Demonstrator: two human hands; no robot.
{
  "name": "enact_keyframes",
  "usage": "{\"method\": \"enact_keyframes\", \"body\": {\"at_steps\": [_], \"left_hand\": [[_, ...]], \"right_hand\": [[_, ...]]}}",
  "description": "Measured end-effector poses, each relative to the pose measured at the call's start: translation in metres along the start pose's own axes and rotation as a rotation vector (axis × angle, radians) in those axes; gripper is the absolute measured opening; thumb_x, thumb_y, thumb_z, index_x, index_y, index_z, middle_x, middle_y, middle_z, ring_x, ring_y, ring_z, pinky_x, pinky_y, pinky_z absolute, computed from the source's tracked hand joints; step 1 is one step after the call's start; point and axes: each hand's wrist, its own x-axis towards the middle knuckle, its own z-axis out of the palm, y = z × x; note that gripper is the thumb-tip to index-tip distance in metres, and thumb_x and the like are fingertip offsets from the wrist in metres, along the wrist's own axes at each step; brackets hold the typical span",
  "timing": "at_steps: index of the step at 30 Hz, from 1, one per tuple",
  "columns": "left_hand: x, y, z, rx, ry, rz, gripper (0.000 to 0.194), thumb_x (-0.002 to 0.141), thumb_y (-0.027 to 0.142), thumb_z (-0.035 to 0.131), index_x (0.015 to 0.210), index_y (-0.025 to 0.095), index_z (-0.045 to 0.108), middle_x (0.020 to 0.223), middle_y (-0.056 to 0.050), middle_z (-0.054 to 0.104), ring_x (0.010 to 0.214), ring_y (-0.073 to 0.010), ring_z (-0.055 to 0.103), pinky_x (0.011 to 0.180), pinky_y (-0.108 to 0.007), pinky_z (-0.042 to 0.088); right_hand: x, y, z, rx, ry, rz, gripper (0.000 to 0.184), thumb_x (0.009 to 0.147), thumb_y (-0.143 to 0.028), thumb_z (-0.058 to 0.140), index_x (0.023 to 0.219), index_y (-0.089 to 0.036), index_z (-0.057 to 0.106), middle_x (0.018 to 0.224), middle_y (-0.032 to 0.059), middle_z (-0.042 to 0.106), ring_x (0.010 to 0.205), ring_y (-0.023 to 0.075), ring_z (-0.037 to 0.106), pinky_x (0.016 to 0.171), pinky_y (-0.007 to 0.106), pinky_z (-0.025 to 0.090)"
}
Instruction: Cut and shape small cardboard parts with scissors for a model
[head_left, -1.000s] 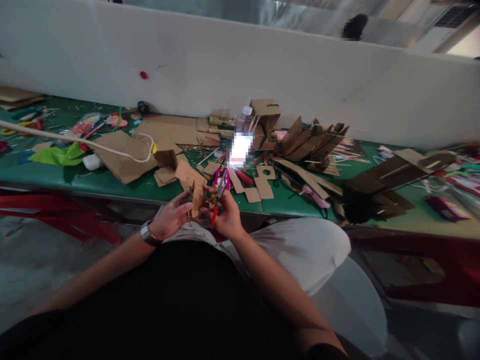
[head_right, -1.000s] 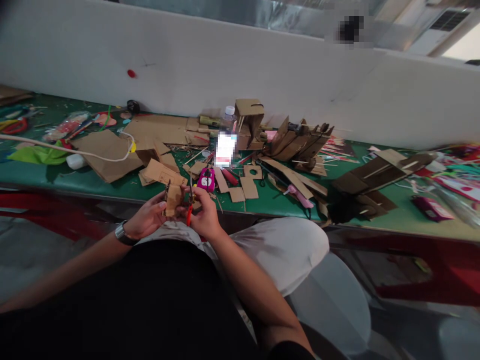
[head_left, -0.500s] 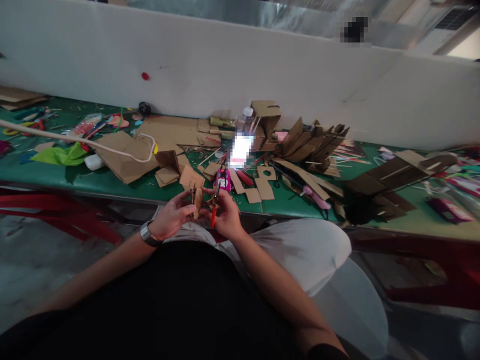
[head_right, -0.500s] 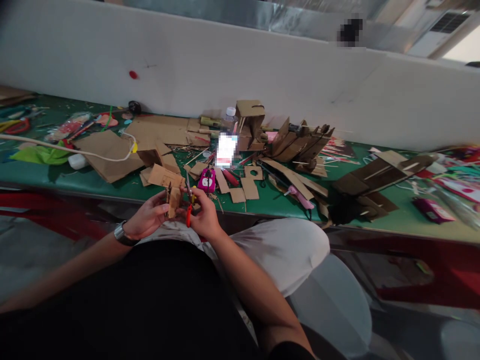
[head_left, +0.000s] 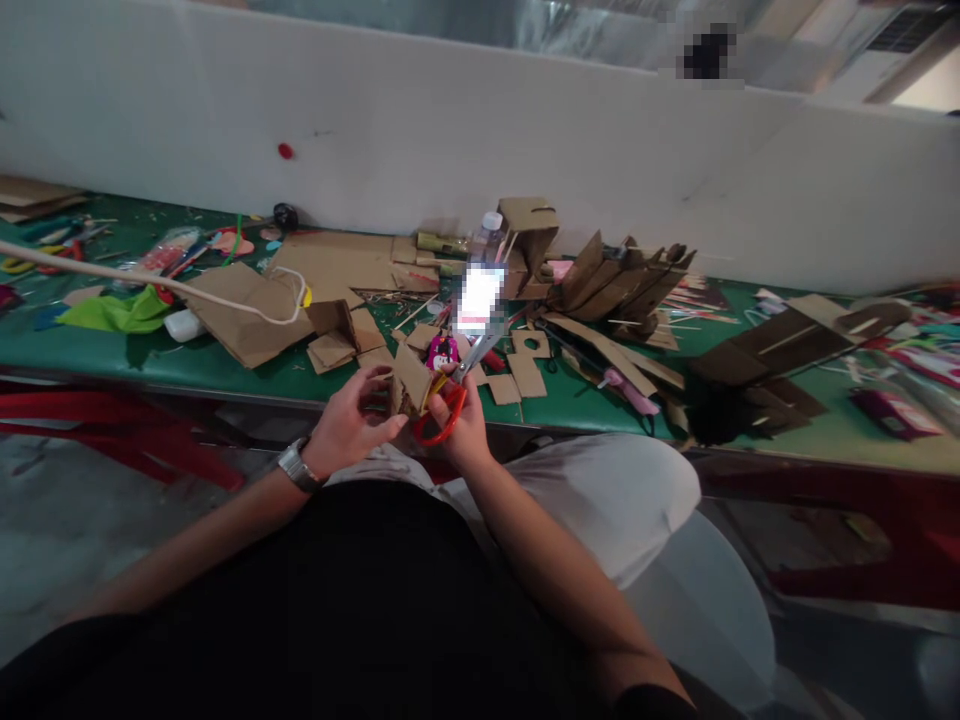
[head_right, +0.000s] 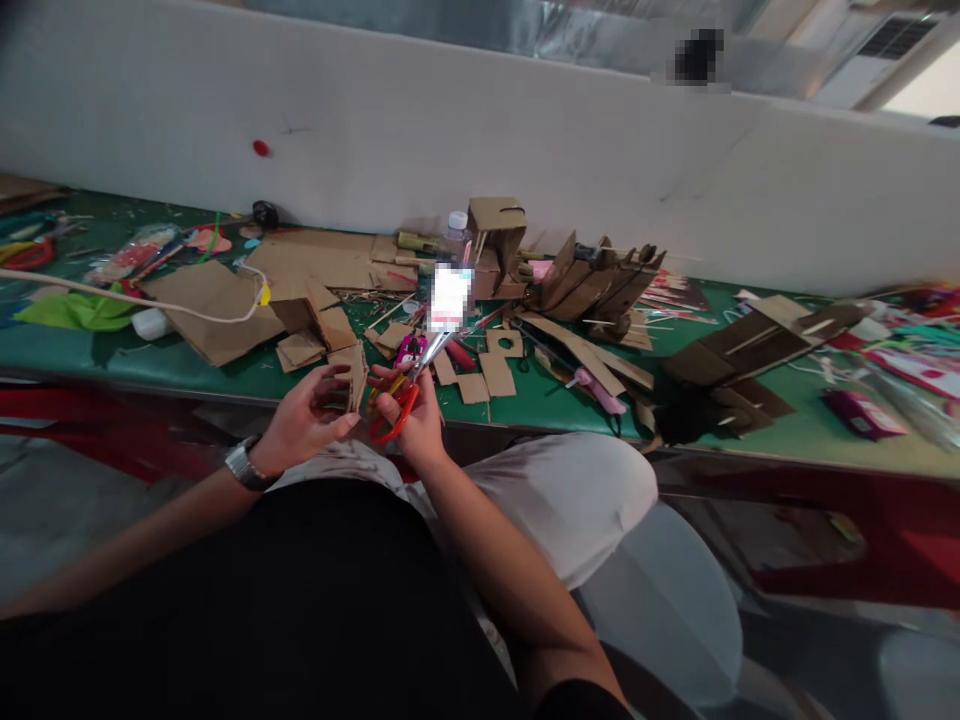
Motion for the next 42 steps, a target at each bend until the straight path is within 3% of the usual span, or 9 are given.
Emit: {"method": "enact_keyframes", "body": {"at_steps": [5,9,13,17,22,26,31,36,42], "left_hand": [[0.001,-0.002,0.001,0.014,-0.015,-0.041,0.073,0.072,0.044,0.093,0.131,0.017,0.061,0.123,-0.016,0.076,0.107,-0.0314,0.077,0.087,-0.043,0.066],[0.002,-0.005,-0.003,-0.032,-0.048,-0.122,0.064,0.069,0.045,0.096,0.119,0.017,0.068,0.108,-0.012,0.081,0.091,-0.0295,0.078,0.077,-0.041,0.066],[0.000,-0.004,-0.004,-0.228,-0.050,-0.251,0.055,0.080,0.058,0.085,0.113,0.015,0.073,0.106,-0.012,0.081,0.075,-0.0253,0.076,0.056,-0.036,0.064],[0.000,-0.002,-0.002,-0.417,-0.033,-0.338,0.058,0.079,0.062,0.085,0.112,0.016,0.074,0.102,-0.011,0.081,0.068,-0.0239,0.076,0.049,-0.032,0.061],[0.007,-0.002,-0.006,-0.590,0.164,-0.359,0.054,0.074,0.055,0.090,0.110,0.018,0.074,0.103,-0.009,0.082,0.081,-0.0251,0.079,0.053,-0.029,0.062],[0.011,-0.006,-0.007,-0.565,0.291,-0.354,0.047,0.070,0.050,0.092,0.097,0.016,0.074,0.095,-0.008,0.082,0.090,-0.0271,0.079,0.061,-0.031,0.065],[0.004,-0.006,0.003,-0.561,0.102,-0.330,0.045,0.078,0.055,0.085,0.100,0.017,0.075,0.096,-0.009,0.082,0.101,-0.0315,0.078,0.073,-0.039,0.068],[-0.002,-0.002,0.007,-0.641,-0.039,-0.266,0.045,0.085,0.057,0.081,0.105,0.017,0.076,0.108,-0.012,0.082,0.118,-0.0334,0.074,0.093,-0.044,0.065],[-0.008,-0.003,0.012,-0.749,-0.142,-0.229,0.051,0.090,0.050,0.081,0.132,0.025,0.066,0.136,-0.011,0.074,0.131,-0.0324,0.068,0.107,-0.052,0.059]], "right_hand": [[-0.006,-0.005,0.005,-0.111,-0.066,0.013,0.071,0.058,-0.047,0.103,0.111,-0.028,0.060,0.101,0.0014,0.074,0.091,0.0238,0.072,0.082,0.038,0.063],[-0.007,-0.003,0.005,-0.078,-0.060,0.087,0.057,0.064,-0.042,0.099,0.108,-0.027,0.065,0.101,0.0014,0.077,0.088,0.0225,0.073,0.082,0.038,0.063],[-0.004,0.000,0.005,0.043,0.052,0.154,0.049,0.069,-0.039,0.095,0.107,-0.026,0.066,0.107,0.0025,0.078,0.095,0.0240,0.075,0.090,0.041,0.063],[-0.001,-0.002,0.003,0.068,0.127,0.159,0.048,0.071,-0.035,0.092,0.108,-0.027,0.063,0.102,-0.0001,0.075,0.089,0.0212,0.073,0.085,0.037,0.062],[0.008,-0.012,-0.004,0.034,0.281,0.051,0.044,0.071,-0.028,0.086,0.106,-0.028,0.059,0.087,-0.0061,0.064,0.076,0.0144,0.064,0.075,0.028,0.056],[0.010,-0.019,-0.009,-0.012,0.271,0.005,0.042,0.072,-0.029,0.085,0.106,-0.027,0.059,0.083,-0.0065,0.061,0.070,0.0126,0.060,0.071,0.026,0.053],[0.003,-0.011,-0.001,-0.197,0.150,0.009,0.050,0.066,-0.035,0.094,0.104,-0.027,0.062,0.086,-0.0039,0.068,0.072,0.0151,0.063,0.070,0.030,0.054],[-0.002,-0.004,0.005,-0.176,0.214,-0.013,0.049,0.072,-0.041,0.092,0.105,-0.025,0.059,0.086,-0.0026,0.069,0.074,0.0156,0.064,0.070,0.030,0.054],[-0.005,-0.006,0.006,-0.162,0.241,-0.033,0.049,0.076,-0.043,0.090,0.110,-0.026,0.059,0.086,-0.0025,0.067,0.076,0.0161,0.064,0.075,0.031,0.055]]}}
